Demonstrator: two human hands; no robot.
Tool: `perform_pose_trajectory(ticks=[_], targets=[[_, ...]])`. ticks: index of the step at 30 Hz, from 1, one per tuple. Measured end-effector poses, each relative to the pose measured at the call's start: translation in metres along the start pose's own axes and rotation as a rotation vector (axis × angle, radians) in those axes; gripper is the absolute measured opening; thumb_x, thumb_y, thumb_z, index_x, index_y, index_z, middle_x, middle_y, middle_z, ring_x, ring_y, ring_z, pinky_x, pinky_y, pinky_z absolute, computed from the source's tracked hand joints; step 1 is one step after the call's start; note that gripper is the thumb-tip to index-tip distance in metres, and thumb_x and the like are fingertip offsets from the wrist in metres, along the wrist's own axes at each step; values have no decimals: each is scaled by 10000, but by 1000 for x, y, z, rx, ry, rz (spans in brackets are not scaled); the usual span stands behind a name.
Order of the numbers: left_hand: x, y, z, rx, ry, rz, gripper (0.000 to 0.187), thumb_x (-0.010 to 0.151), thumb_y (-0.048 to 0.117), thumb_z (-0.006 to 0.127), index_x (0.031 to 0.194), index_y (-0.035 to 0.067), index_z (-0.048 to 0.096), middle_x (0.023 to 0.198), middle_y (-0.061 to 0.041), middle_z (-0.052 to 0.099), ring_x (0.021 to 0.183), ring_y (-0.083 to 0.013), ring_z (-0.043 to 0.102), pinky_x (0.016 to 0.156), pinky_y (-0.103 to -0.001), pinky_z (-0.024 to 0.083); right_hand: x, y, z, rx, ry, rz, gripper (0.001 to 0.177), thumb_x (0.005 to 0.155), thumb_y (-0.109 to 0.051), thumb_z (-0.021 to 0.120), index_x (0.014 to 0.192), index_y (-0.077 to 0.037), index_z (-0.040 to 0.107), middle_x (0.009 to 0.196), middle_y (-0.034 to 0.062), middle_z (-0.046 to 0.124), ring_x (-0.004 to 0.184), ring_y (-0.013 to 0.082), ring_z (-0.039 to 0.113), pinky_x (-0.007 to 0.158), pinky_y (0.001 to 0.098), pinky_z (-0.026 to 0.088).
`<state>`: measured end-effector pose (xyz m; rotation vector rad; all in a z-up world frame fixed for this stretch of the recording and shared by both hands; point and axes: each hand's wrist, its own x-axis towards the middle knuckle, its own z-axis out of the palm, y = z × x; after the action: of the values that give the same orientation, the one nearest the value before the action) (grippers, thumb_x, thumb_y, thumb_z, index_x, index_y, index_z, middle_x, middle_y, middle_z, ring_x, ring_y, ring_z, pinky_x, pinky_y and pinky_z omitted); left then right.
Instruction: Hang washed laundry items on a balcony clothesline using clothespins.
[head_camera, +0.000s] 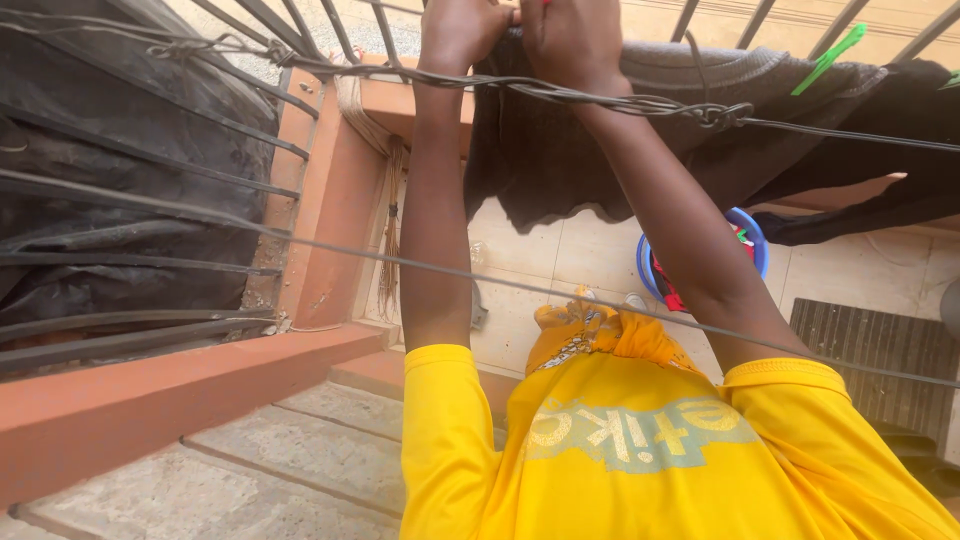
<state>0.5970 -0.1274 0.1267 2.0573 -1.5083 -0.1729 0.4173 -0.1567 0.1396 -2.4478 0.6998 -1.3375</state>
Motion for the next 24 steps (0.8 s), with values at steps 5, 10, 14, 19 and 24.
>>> perform_pose_trajectory(ticks=[5, 10, 14, 19, 24], targets=[[-18, -12, 13, -10, 198, 124, 248, 806, 304, 787, 800, 57, 771, 808, -163, 736, 803, -367, 675, 735, -489, 529, -6, 2, 16, -307, -104, 42, 447, 1053, -326, 552, 734, -47, 695, 642, 181, 648, 544, 367, 608, 580, 514, 488], [-50, 13, -5, -247, 419, 295, 182, 1007, 209, 661, 1022, 29, 686, 916, -132, 726, 922, -336, 636, 935, -503, 448, -2, -10, 9, -282, -281, 170, 569, 1049, -436, 533, 702, -25, 721, 625, 204, 644, 552, 397, 645, 512, 514, 511], [-61, 16, -3, -201, 421, 297, 196, 1041, 203, 634, 1000, 15, 673, 918, -153, 714, 946, -360, 602, 922, -499, 454, -6, -8, 17, -315, -442, 283, 594, 1071, -434, 495, 699, -27, 716, 624, 214, 642, 536, 392, 645, 528, 512, 509], [-51, 24, -6, -476, 318, 45, 291, 1045, 275, 613, 945, 9, 674, 870, -102, 744, 853, -246, 722, 811, -402, 536, 8, -21, -14, -228, -485, 203, 525, 1082, -422, 510, 798, -25, 706, 671, 202, 658, 599, 385, 646, 555, 496, 513], [-71, 70, -37, -445, 384, 6, 258, 1041, 217, 590, 934, -1, 677, 831, -117, 727, 879, -242, 680, 881, -385, 512, -10, -28, -91, -62, -168, -180, 454, 1029, -345, 725, 1285, 7, 599, 1153, 241, 655, 1017, 420, 642, 829, 517, 520]])
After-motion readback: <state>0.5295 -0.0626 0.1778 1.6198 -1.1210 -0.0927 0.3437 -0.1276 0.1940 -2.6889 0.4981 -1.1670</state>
